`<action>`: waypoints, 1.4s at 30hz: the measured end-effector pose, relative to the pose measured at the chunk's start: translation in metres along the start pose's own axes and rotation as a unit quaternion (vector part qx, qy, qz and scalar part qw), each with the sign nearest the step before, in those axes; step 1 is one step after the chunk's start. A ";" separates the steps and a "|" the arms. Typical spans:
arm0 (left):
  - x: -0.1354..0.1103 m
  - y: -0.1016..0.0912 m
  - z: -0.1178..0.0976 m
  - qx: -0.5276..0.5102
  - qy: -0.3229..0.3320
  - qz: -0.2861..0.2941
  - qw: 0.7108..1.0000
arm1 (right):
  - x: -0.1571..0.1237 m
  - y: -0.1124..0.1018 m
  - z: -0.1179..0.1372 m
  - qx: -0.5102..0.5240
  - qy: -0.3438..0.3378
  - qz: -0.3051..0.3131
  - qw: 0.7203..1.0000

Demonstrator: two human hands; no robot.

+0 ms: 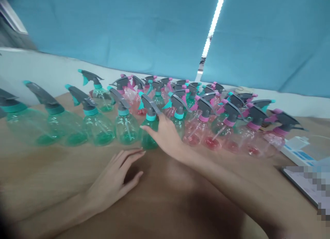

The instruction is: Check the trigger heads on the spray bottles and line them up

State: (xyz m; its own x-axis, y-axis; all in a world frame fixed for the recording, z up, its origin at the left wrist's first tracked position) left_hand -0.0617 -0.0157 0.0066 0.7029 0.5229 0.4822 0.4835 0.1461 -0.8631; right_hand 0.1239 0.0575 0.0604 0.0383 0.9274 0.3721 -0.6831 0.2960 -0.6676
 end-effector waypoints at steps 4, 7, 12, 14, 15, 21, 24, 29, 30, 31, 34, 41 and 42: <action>0.002 0.000 -0.002 -0.002 0.011 0.006 1.000 | 0.005 0.001 -0.001 -0.010 -0.005 -0.004 1.000; 0.003 0.000 -0.002 -0.006 0.005 0.007 1.000 | 0.008 0.003 -0.002 -0.012 -0.006 -0.004 1.000; 0.003 0.002 0.000 -0.006 0.003 0.019 1.000 | 0.010 0.005 0.000 -0.015 0.006 0.001 1.000; 0.003 0.003 0.000 -0.006 0.008 0.021 1.000 | 0.007 0.003 0.001 -0.015 0.009 0.002 1.000; 0.003 0.003 0.000 -0.005 0.009 0.023 1.000 | 0.005 0.001 0.002 -0.013 0.009 0.001 1.000; 0.002 0.003 0.000 -0.001 0.006 0.021 1.000 | -0.023 -0.033 -0.002 -0.003 -0.011 -0.012 1.000; 0.003 0.003 0.001 0.001 0.005 0.027 1.000 | -0.032 -0.062 -0.012 -0.024 -0.003 -0.033 0.999; 0.006 0.006 0.003 0.003 0.006 0.014 1.000 | -0.028 -0.087 -0.034 -0.079 0.057 -0.057 0.994; 0.007 0.007 0.003 0.004 0.006 0.011 1.000 | -0.026 -0.087 -0.037 -0.081 0.065 -0.053 0.993; 0.008 0.008 0.003 0.004 0.006 0.010 1.000 | -0.023 -0.084 -0.040 -0.082 0.072 -0.049 0.993; 0.009 0.008 0.004 0.005 0.004 0.002 1.000 | -0.016 -0.072 -0.044 -0.081 0.079 -0.044 0.993; 0.016 0.005 0.001 -0.032 -0.036 -0.013 0.999 | 0.000 -0.047 -0.046 -0.096 0.090 -0.021 0.991; 0.018 0.005 0.000 -0.039 -0.048 -0.014 0.998 | 0.001 -0.047 -0.046 -0.101 0.090 -0.021 0.991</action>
State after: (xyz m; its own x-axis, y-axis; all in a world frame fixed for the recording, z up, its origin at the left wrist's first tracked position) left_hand -0.0467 -0.0054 0.0108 0.6373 0.5976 0.4865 0.5445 0.0975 -0.8331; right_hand 0.1893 0.0550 0.0621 0.2052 0.9338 0.2931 -0.5196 0.3577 -0.7759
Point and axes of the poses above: each hand's wrist, its own x-axis towards the middle knuckle, its own y-axis out of the palm, z = x × y, the point moved 1 cm from there along x, towards the middle knuckle, and after that the axes turned 11 degrees about y, right-handed, at the moved point
